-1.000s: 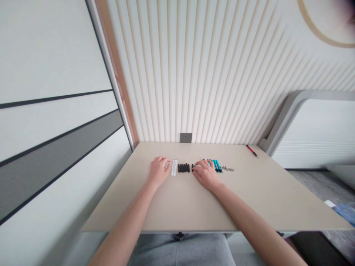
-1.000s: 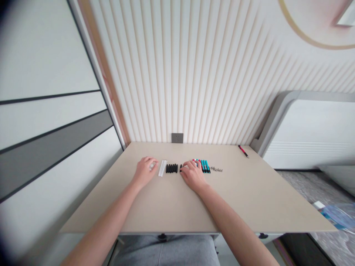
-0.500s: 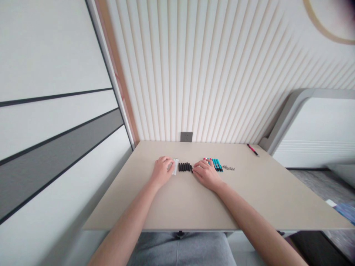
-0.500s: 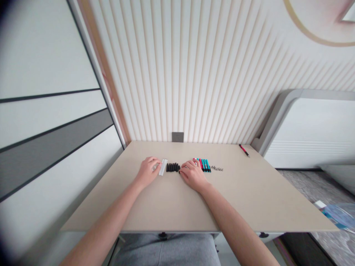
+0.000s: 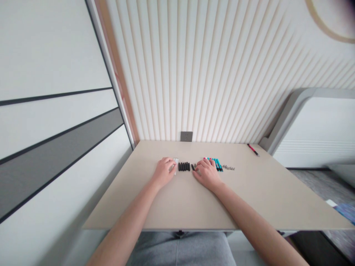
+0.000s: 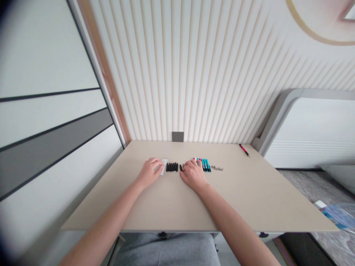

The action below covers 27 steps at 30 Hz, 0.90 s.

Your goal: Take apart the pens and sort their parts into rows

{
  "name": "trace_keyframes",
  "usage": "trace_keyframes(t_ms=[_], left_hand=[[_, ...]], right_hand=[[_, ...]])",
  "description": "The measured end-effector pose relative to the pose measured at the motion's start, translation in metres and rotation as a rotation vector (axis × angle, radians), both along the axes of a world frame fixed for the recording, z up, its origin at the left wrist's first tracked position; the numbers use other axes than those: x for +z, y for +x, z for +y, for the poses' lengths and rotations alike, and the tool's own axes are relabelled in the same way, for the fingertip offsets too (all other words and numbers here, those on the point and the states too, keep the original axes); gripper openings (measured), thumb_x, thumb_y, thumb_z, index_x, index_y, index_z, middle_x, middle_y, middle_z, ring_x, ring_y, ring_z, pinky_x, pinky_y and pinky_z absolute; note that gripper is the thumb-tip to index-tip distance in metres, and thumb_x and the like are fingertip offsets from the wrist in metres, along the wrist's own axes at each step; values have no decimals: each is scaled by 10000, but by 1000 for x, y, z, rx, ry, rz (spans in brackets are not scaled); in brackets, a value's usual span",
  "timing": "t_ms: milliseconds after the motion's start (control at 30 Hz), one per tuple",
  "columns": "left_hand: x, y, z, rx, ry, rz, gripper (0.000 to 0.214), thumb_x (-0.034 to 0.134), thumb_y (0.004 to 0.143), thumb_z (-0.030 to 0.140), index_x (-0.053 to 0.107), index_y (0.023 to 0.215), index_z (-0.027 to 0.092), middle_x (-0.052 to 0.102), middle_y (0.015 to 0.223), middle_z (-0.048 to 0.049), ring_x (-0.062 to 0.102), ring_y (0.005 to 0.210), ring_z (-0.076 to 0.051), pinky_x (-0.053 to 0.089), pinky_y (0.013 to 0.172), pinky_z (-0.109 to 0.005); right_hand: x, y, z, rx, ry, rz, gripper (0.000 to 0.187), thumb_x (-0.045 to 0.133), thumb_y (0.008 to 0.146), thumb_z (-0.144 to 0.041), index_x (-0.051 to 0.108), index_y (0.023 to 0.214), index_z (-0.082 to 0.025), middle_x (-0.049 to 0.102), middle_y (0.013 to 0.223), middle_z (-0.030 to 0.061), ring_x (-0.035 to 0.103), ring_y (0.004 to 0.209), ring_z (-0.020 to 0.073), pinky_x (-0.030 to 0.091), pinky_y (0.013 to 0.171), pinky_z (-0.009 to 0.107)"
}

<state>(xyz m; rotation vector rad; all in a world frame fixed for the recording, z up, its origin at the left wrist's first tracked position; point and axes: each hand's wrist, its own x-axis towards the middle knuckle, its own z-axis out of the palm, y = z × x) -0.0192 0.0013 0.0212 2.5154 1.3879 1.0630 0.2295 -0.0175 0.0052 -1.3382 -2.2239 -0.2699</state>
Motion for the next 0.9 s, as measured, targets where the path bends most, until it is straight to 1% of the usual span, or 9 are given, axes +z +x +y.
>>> trace_keyframes(t_ms=[133,233,333,400,567,667,800,900], left_hand=[[1,1,-1,-18,-12,-1,128,551,876,200,676,851,211,667,979,-58,589,981,-211,444,893,-366],[2,2,-2,-26,-29,-10,128,555,879,219,683,885,218,669,993,-62,589,996,-215,445,903,-376],[3,4,-2,-62,-49,-39,131,576,885,261,686,946,223,673,1021,-66,589,1013,-221,445,917,-388],[4,5,-3,-112,-75,-75,145,590,886,286,683,980,224,679,1029,-66,593,1012,-222,449,919,-390],[3,11,-7,-258,-178,-160,158,593,891,287,675,1002,209,697,923,-50,626,897,-191,471,872,-340],[3,13,-9,-280,-200,-195,162,593,889,289,674,996,199,692,911,-48,629,881,-182,472,865,-318],[4,15,-11,-281,-216,-191,158,591,887,315,688,926,196,688,887,-50,623,889,-191,475,850,-312],[5,16,-12,-283,-236,-213,187,578,897,321,698,973,200,691,924,-54,625,902,-188,476,857,-308]], right_hand=[[1,0,0,-15,10,50,168,588,888,-311,669,777,-214,681,955,58,535,1011,237,298,973,425],[3,0,0,-17,16,118,161,576,905,-314,675,824,-216,680,943,53,547,976,222,308,963,412],[5,-1,-1,44,8,194,162,556,926,-325,676,876,-228,680,950,46,560,951,207,326,960,399],[6,-2,-2,100,-1,227,173,540,937,-334,676,893,-235,680,958,48,566,951,205,336,963,399],[9,-4,-5,216,-15,287,201,522,946,-357,681,929,-234,685,953,69,577,939,217,350,968,424],[11,-4,-7,262,-14,293,197,520,951,-351,673,939,-228,687,946,68,583,926,210,361,954,410],[12,-6,-8,295,10,272,184,519,953,-329,667,945,-222,692,940,63,584,921,201,361,944,397],[10,-8,-10,328,16,246,180,518,954,-320,671,941,-225,696,937,54,579,925,193,351,947,395]])
